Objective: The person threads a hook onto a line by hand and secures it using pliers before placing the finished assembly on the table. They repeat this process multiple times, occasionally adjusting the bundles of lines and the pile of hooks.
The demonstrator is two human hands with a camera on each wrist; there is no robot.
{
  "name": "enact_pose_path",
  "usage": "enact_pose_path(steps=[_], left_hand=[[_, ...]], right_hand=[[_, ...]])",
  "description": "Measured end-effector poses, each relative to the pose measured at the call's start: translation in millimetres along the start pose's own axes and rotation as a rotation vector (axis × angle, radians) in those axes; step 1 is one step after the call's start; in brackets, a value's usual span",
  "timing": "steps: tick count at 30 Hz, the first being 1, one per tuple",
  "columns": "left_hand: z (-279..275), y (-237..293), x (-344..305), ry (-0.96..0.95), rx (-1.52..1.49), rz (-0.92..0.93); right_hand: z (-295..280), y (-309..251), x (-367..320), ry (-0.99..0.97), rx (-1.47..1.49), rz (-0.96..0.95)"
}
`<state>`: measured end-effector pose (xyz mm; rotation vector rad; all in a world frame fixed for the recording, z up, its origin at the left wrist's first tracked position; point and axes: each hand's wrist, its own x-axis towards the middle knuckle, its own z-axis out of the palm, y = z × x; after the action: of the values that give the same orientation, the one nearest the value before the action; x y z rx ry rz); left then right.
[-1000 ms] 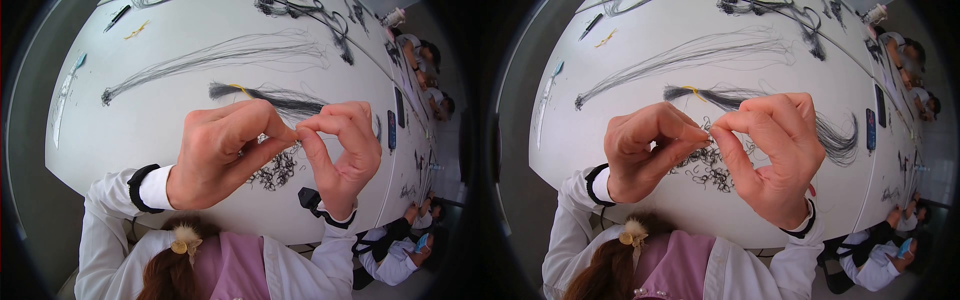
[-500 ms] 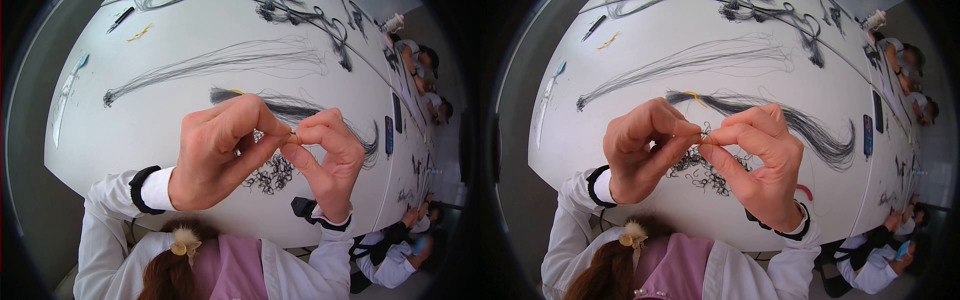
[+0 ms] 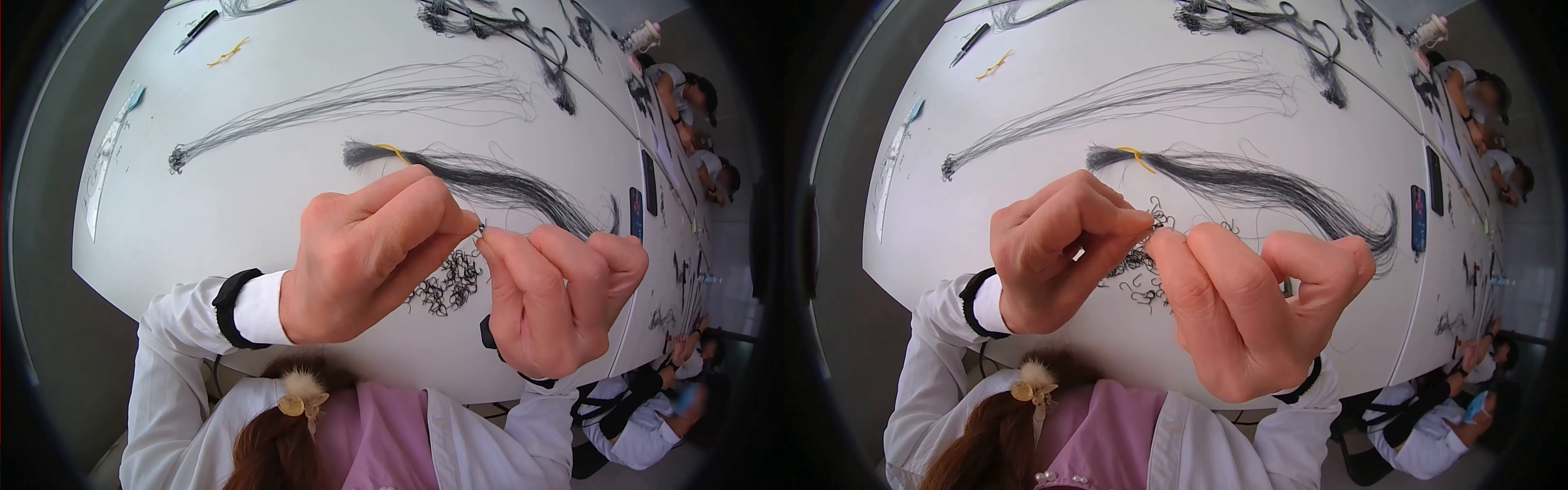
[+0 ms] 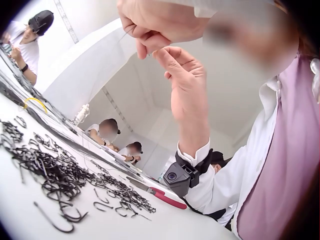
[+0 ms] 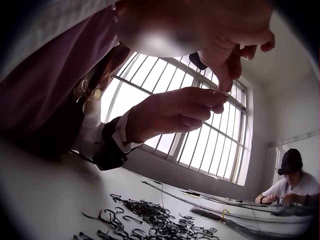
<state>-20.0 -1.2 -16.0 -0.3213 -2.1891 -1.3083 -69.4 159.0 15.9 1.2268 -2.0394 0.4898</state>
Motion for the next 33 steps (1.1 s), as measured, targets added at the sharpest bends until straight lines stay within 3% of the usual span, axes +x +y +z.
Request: enact_pose_path(steps=[8,18,21,23,24,26,27,30,33], left_hand=[[0,3,-2,-0.051,-0.055,0.004],[-2,3,1,-0.080,-0.095,-0.044],[-3,3,1,-0.093,-0.115,-0.054],[-3,3,1,-0.104,-0.155,-0.099],[-4,3,1,-0.103,-0.155,-0.097],[-5,3,1,-0.105,-0.158,-0.089],[-5,3,1,-0.104,-0.157,-0.088],[-4,3,2,-0.066,-0.161,-0.100],[-2,0,1,-0.012,-0.135,-0.110]], right_hand=[[4,9,-2,0.070,0.060,0.023],[6,18,-1,0.009,0.166,0.088],[7,22,2,-0.095,0.314,0.188],[12,29,2,-0.188,0.648,0.346],[15,31,1,-0.187,0.647,0.344],[20,35,-2,-0.344,1.155,0.636],[24,35,-4,-0.369,1.241,0.660],[24,32,-4,-0.433,1.340,0.827],[25,27,-6,-0.421,1.381,0.836]])
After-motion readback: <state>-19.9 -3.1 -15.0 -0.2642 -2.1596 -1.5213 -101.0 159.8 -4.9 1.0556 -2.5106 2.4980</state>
